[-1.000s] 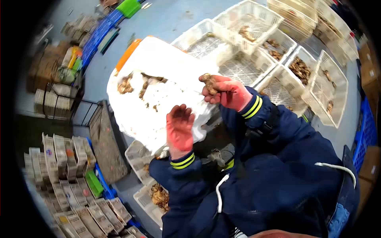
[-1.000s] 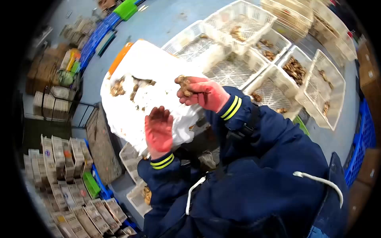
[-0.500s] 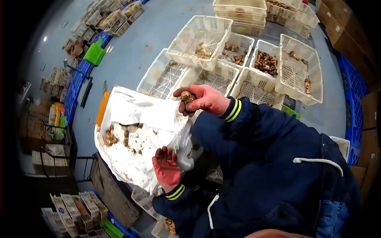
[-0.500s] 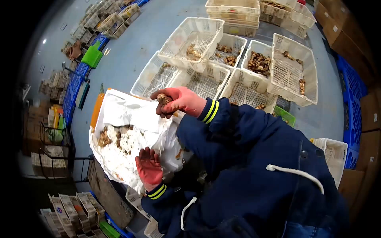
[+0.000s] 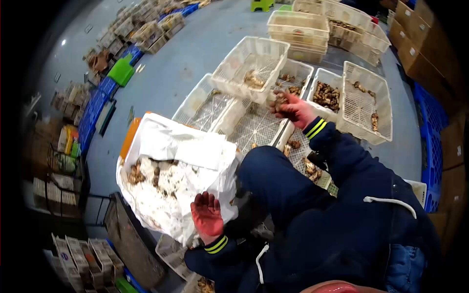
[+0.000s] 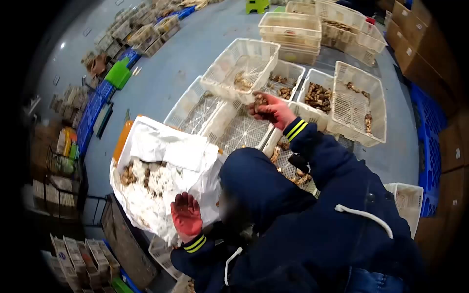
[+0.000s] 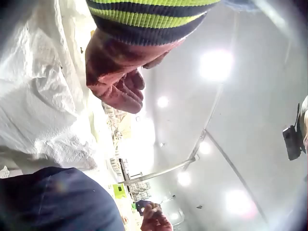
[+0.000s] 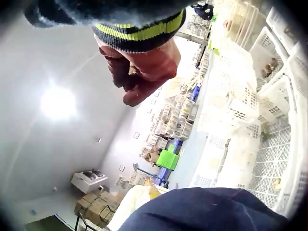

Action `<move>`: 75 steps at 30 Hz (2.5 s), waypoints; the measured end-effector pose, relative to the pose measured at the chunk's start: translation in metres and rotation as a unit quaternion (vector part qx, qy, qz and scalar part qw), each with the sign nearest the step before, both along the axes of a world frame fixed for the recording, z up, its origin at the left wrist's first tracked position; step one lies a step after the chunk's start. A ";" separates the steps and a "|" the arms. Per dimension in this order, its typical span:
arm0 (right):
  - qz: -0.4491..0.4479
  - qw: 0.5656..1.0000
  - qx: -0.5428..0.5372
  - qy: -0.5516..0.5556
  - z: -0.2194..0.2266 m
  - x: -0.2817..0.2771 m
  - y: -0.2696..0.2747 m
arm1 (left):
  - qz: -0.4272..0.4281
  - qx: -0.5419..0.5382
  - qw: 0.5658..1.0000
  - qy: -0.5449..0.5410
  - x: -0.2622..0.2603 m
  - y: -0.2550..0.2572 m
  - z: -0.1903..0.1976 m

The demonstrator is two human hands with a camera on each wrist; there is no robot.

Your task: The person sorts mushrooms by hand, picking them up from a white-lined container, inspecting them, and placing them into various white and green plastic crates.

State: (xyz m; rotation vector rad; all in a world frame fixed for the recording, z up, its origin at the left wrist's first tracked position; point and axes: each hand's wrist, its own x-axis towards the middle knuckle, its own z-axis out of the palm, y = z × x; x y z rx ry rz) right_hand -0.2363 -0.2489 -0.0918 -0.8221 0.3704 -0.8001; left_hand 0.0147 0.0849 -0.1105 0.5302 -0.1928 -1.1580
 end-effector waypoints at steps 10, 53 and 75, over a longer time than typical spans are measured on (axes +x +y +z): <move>0.050 0.995 -0.081 0.002 0.040 0.006 0.031 | 0.033 0.026 0.999 0.018 -0.004 0.001 0.000; -0.027 0.396 -0.879 0.264 -0.085 0.657 0.196 | 0.318 -0.096 0.938 0.096 0.081 0.084 -0.016; 0.432 0.888 -0.158 -0.027 0.082 0.238 0.228 | 0.208 -0.022 0.977 -0.031 0.019 0.024 0.035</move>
